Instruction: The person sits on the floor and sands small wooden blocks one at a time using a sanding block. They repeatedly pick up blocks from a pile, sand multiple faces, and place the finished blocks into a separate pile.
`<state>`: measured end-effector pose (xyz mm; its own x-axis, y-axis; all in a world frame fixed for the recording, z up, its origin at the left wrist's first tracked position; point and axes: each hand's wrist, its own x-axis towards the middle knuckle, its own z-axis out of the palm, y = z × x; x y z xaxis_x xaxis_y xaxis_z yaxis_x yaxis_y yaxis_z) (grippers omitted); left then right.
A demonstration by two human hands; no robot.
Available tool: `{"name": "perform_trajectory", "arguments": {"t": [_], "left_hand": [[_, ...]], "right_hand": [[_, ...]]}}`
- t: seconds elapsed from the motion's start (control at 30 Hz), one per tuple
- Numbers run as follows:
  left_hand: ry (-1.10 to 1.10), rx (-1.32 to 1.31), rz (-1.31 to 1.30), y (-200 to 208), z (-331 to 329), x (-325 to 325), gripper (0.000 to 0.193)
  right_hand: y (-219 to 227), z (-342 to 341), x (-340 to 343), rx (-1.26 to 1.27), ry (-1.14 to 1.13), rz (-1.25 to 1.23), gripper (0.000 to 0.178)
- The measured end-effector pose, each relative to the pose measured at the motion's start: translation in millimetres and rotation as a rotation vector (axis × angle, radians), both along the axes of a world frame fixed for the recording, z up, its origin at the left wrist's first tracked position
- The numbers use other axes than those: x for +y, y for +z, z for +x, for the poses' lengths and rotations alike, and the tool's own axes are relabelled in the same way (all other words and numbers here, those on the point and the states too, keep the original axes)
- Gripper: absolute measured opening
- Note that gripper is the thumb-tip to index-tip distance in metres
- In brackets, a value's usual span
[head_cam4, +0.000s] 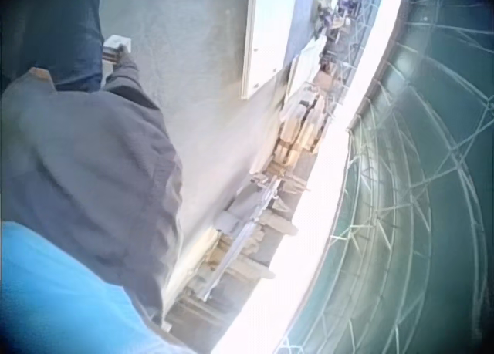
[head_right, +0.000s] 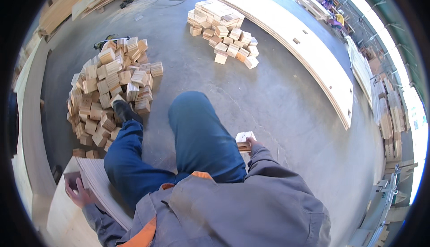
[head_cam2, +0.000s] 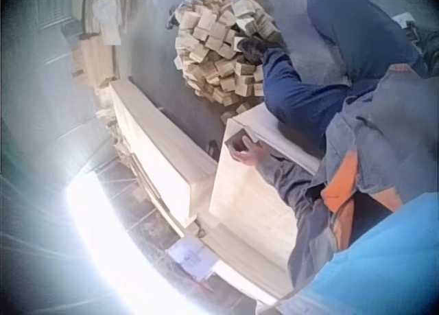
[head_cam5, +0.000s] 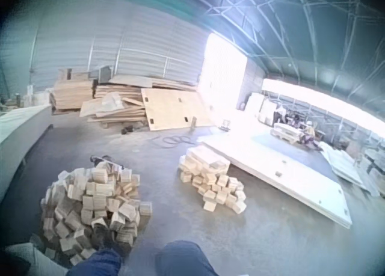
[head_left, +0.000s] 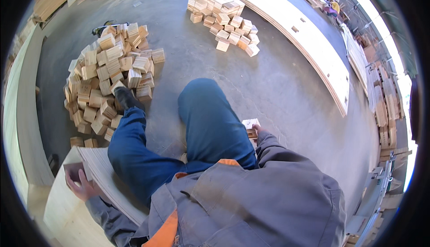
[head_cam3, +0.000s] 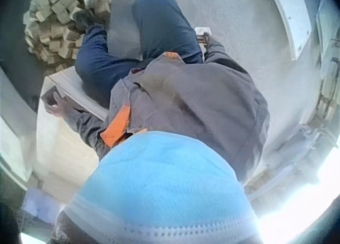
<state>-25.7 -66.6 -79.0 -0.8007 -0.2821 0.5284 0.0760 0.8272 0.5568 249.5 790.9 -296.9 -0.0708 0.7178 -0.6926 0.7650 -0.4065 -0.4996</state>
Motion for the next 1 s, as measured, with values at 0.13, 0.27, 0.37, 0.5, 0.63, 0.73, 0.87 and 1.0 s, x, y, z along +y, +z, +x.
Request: {"name": "perform_trajectory", "arguments": {"t": [0.13,0.27,0.37,0.5,0.63,0.73,0.87,1.0], "left_hand": [[0.018,-0.038,-0.046,-10,-10,-4,0.064],[0.028,0.095,-0.431,2,9,-51,0.064],[0.158,0.03,-0.259,-13,16,-44,0.066],[0.28,-0.106,-0.175,2,3,-38,0.071],[-0.029,0.09,-0.705,7,-12,-32,0.075],[0.083,0.07,-0.692,27,32,-37,0.073],[0.047,0.063,-0.587,0,-19,-24,0.071],[0.045,0.065,-0.496,-18,-44,-18,0.069]], "right_hand": [[-49,2,-10,-0.021,0.01,-0.102,0.078],[-55,-50,-56,-0.023,0.011,-0.308,0.085],[-63,-74,-49,-0.031,0.026,-0.338,0.086],[-106,-105,-46,0.022,-0.119,-0.412,0.085],[-147,-138,-20,0.135,-0.166,-0.515,0.076],[-145,-223,0,0.137,-0.043,-0.527,0.068],[-166,-298,108,0.339,-0.088,-0.358,0.054],[-83,-410,242,0.477,-0.117,-0.259,0.061]]}}
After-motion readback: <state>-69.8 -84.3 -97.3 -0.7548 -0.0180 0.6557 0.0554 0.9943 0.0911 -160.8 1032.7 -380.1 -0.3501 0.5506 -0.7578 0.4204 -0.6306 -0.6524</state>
